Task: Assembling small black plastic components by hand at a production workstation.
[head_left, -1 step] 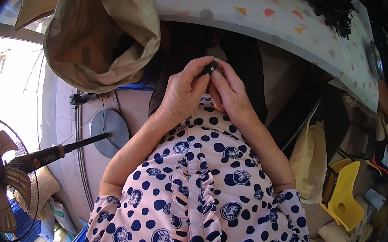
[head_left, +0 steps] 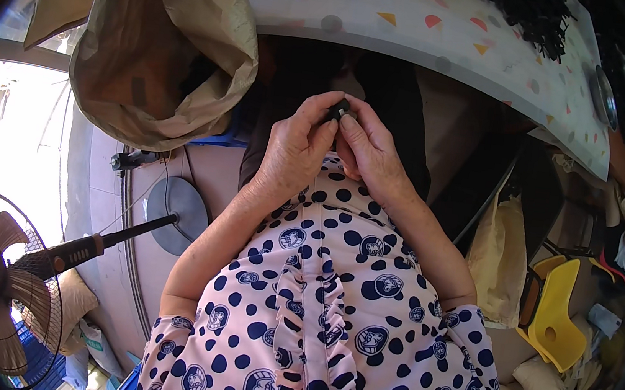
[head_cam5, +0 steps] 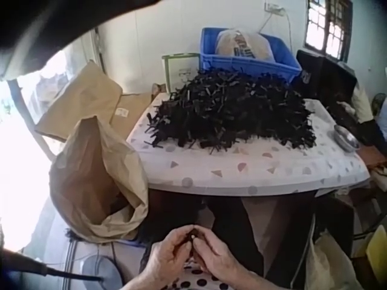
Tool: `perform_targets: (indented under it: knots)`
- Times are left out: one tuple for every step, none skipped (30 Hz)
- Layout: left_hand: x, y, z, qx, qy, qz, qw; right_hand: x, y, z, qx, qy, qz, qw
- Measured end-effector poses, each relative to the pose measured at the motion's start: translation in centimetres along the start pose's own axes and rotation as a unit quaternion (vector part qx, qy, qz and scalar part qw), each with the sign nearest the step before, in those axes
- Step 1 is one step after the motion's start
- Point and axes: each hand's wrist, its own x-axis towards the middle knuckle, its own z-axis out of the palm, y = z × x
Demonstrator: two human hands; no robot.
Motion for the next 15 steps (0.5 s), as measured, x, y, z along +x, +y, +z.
perform_targets:
  knots:
    - [0.1, -0.3, 0.1, -0.003, 0.006, 0.004, 1.0, 0.1, -0.1, 0.0, 0.0, 0.0, -0.002, 1.0]
    - [0.1, -0.4, 0.2, -0.007, 0.012, 0.008, 1.0, 0.1, -0.3, 0.0, 0.004, -0.003, 0.007, 1.0]
    - [0.1, -0.3, 0.3, -0.006, 0.012, 0.01, 1.0, 0.1, -0.4, 0.0, 0.008, -0.006, 0.015, 1.0]
    - [0.1, -0.2, 0.4, 0.003, 0.027, 0.025, 0.999, 0.2, -0.4, 0.0, 0.008, -0.006, 0.013, 1.0]
    - [0.2, -0.1, 0.5, 0.012, 0.041, 0.041, 0.998, 0.2, -0.3, -0.2, 0.024, -0.012, 0.014, 1.0]
    - [0.2, 0.0, 0.6, 0.011, 0.04, 0.044, 0.998, 0.2, -0.3, -0.3, 0.041, -0.018, 0.016, 0.999]
    - [0.3, 0.1, 0.6, 0.023, 0.043, 0.047, 0.998, 0.3, -0.3, -0.2, 0.039, -0.017, 0.013, 0.999]
    - [0.3, 0.2, 0.6, 0.035, 0.046, 0.051, 0.997, 0.3, -0.4, -0.1, 0.04, -0.014, 0.015, 0.999]
    - [0.3, 0.3, 0.6, 0.034, 0.047, 0.056, 0.997, 0.4, -0.4, 0.1, 0.04, -0.011, 0.018, 0.999]
    - [0.3, 0.2, 0.5, 0.052, 0.056, 0.072, 0.994, 0.4, -0.3, 0.1, 0.037, -0.011, 0.013, 0.999]
    - [0.5, 0.1, 0.4, 0.068, 0.064, 0.091, 0.991, 0.6, -0.2, 0.0, 0.064, -0.023, 0.031, 0.997]
    - [0.6, 0.1, 0.3, 0.065, 0.065, 0.098, 0.991, 0.9, -0.2, -0.1, 0.09, -0.036, 0.049, 0.994]
    - [0.7, 0.0, 0.2, 0.078, 0.068, 0.096, 0.99, 1.2, -0.2, -0.1, 0.085, -0.035, 0.044, 0.995]
    - [0.7, -0.2, 0.0, 0.091, 0.07, 0.093, 0.989, 1.4, -0.3, 0.1, 0.067, -0.043, 0.044, 0.996]
    - [0.7, -0.4, -0.2, 0.089, 0.07, 0.099, 0.989, 1.7, -0.2, 0.0, 0.049, -0.051, 0.045, 0.996]
